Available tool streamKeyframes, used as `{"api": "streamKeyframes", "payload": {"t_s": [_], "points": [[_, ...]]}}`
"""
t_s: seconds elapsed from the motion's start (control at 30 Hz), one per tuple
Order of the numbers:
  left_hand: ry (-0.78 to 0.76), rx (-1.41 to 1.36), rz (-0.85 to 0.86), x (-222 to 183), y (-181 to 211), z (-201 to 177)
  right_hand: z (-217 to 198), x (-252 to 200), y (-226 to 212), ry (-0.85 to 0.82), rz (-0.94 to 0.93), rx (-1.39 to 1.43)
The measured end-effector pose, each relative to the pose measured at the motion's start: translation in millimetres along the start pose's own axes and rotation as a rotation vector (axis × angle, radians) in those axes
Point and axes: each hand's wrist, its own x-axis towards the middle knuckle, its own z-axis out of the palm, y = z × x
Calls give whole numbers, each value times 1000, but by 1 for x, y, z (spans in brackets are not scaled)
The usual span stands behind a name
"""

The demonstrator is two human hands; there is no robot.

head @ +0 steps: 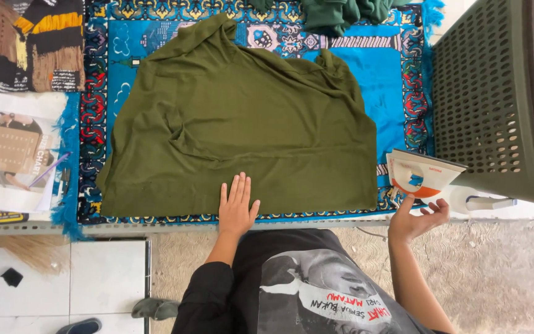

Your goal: Ironing a green garment using a hand iron and a spray bottle for dampening.

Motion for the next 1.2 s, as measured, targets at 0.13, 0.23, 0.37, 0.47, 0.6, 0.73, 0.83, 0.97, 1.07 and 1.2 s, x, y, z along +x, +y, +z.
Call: {"api": "streamKeyframes", "payload": {"t_s": [0.13, 0.23, 0.37, 0.47, 0.6, 0.73, 0.83, 0.97, 1.07, 1.2], "points": [[42, -17, -22, -15, 3, -2, 16, 3, 12, -84, 72, 15], [71, -27, -64, -29, 3, -8, 34, 9, 36, -93, 126, 69], [165, -83, -196, -41, 2, -17, 48, 25, 68, -12, 41, 17], [214, -121, -156, -30, -3, -21, 33, 52, 59, -100, -118, 53], [250, -129, 22, 4, -11, -22, 2, 59, 14, -434, -125, 94], [235, -155, 146, 34, -21, -13, 1, 8, -72, -780, 97, 192], [138, -139, 208, 52, -30, 1, 30, -35, -118, -975, 146, 55], [-61, -163, 188, 55, -39, 1, 67, -102, -151, -1164, 49, -188], [-153, -167, 174, 60, -44, -6, 91, -133, -148, -1168, -6, -320], [-174, -163, 174, 64, -46, -5, 103, -146, -143, -1063, -31, -434]]}}
